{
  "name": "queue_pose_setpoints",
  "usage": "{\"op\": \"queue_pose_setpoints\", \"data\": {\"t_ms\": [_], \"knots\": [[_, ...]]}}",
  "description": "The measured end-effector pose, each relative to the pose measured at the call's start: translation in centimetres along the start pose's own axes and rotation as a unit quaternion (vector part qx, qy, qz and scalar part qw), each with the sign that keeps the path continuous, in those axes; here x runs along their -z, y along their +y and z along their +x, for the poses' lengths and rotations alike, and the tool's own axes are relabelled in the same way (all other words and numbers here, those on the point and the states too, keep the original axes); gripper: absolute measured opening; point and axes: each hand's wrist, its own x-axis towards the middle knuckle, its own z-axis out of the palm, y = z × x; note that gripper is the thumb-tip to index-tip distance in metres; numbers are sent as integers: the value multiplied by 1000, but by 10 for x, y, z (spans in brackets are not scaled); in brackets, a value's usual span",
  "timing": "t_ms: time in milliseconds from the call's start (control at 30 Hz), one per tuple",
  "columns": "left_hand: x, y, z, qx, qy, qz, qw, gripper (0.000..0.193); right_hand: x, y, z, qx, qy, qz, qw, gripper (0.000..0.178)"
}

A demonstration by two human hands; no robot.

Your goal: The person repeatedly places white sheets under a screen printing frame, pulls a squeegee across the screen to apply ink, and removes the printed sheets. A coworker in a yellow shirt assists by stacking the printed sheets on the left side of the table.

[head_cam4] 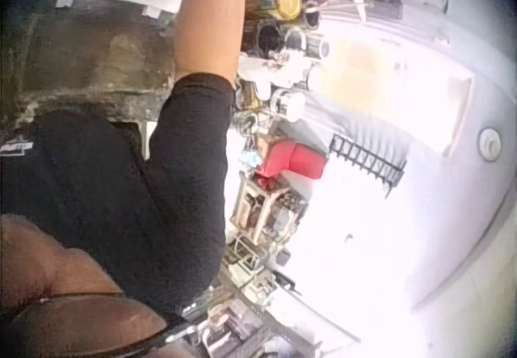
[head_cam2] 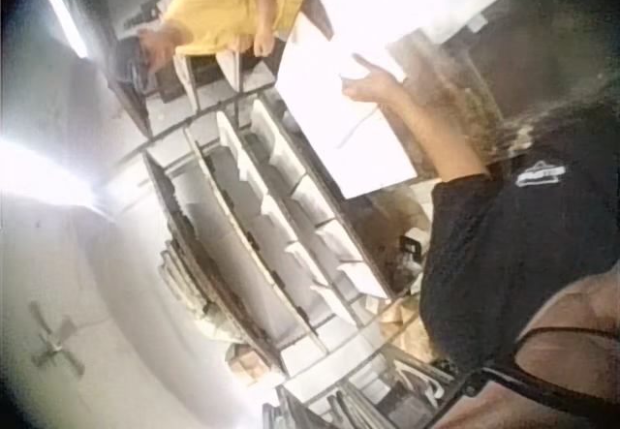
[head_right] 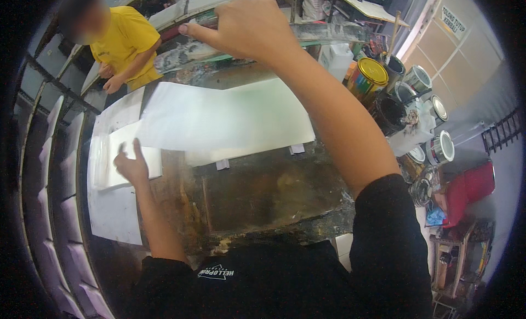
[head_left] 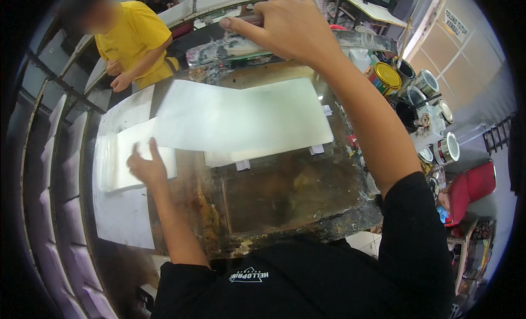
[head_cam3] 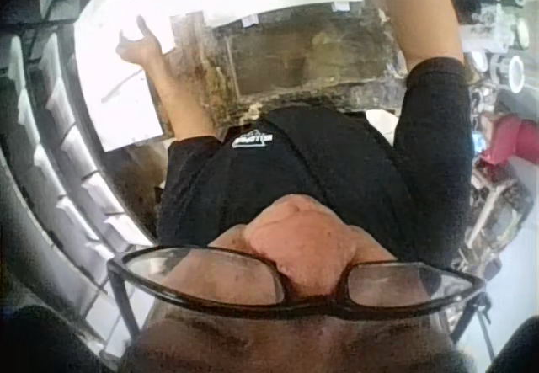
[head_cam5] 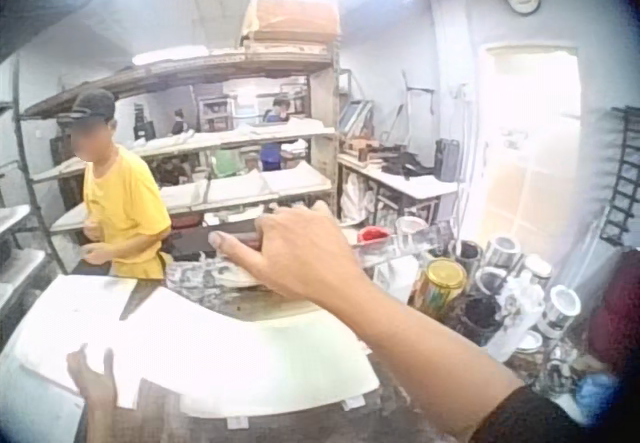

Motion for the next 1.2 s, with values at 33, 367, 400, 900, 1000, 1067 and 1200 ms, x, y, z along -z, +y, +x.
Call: {"op": "queue_pose_setpoints", "data": {"t_ms": [33, 367, 400, 900, 1000, 1067, 1200], "knots": [[1, 8, -4, 41, 37, 109, 993, 52, 1, -2, 4, 5, 5, 15, 1000, 75], [-93, 184, -210, -401, -347, -92, 843, 57, 15, 6, 24, -50, -124, 21, 991, 87], [-97, 185, -213, -398, -359, -86, 840, 57, 14, 7, 24, -50, -131, 27, 990, 87], [-97, 185, -214, -395, -358, -131, 836, 57, 11, 2, 24, -46, -67, -12, 997, 84], [-73, 192, -180, -275, -298, -199, 892, 62, 5, -1, 13, -12, -5, -14, 1000, 83], [-43, 184, -138, 46, -361, -416, 833, 76, 3, -2, -3, -23, -48, -6, 999, 82], [10, 151, -73, 73, -378, -583, 715, 88, -14, -19, -80, 7, -107, -28, 994, 68]]}}
